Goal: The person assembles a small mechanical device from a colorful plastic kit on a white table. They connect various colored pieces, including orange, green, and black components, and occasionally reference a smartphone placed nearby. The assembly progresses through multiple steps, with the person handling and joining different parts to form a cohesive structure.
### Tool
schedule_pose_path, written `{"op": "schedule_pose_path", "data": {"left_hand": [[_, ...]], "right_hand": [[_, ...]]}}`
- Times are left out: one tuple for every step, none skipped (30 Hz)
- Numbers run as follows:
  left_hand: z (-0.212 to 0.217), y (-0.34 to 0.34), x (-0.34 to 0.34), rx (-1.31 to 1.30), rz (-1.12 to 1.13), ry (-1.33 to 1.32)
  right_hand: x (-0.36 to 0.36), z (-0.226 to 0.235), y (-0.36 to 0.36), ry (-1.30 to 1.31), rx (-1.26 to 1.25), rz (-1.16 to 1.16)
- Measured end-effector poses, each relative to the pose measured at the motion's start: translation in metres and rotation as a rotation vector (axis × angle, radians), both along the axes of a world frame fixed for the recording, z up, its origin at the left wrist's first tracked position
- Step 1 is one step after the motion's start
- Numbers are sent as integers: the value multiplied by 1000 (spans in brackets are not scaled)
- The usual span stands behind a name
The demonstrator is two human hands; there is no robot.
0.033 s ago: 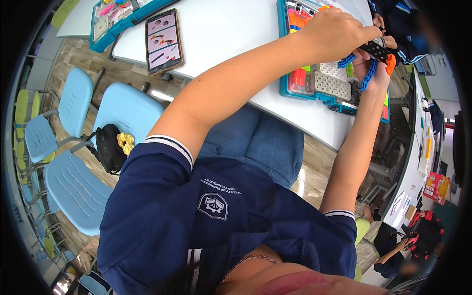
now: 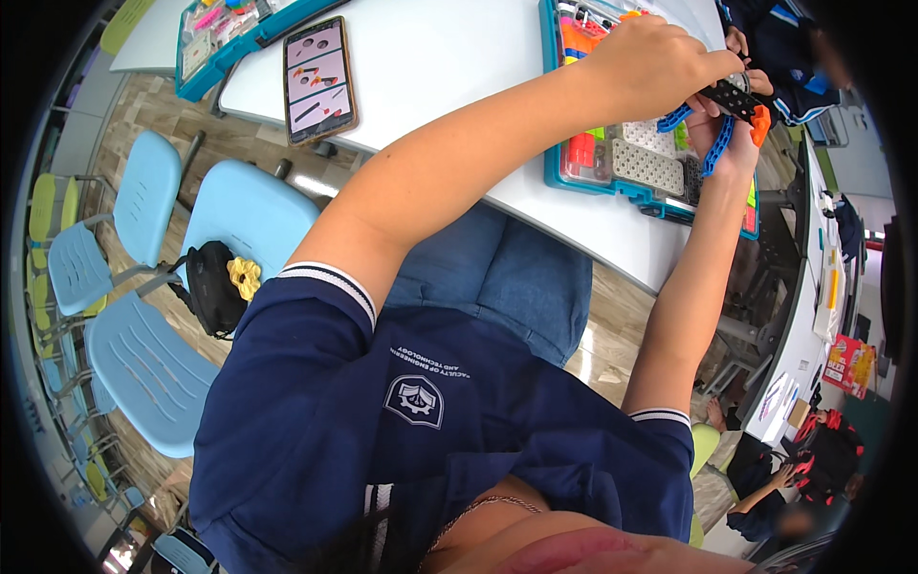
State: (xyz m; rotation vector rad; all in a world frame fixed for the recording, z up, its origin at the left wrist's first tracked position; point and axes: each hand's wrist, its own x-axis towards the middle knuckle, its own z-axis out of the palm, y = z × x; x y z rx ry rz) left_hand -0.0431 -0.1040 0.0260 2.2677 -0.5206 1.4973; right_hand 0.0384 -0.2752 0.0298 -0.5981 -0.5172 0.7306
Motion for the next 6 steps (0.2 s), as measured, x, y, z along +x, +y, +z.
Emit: {"op": "schedule_pose_path", "data": {"left_hand": [[0,0,0,-4,0,3],[1,0,0,-8,2,4],[1,0,1,-8,5,6],[1,0,1,-6,6,7],[1,0,1,-6,7,10],[0,1,2,-4,8,10]], "right_hand": [[0,0,0,6,-10,-7],[0,-1,0,12,-12,-8],[0,0,0,13,-2,-2],[0,0,1,3,-31,-15],[0,0,0,-12,-49,-24],[-1,0,0,-15,-58,-28]]}}
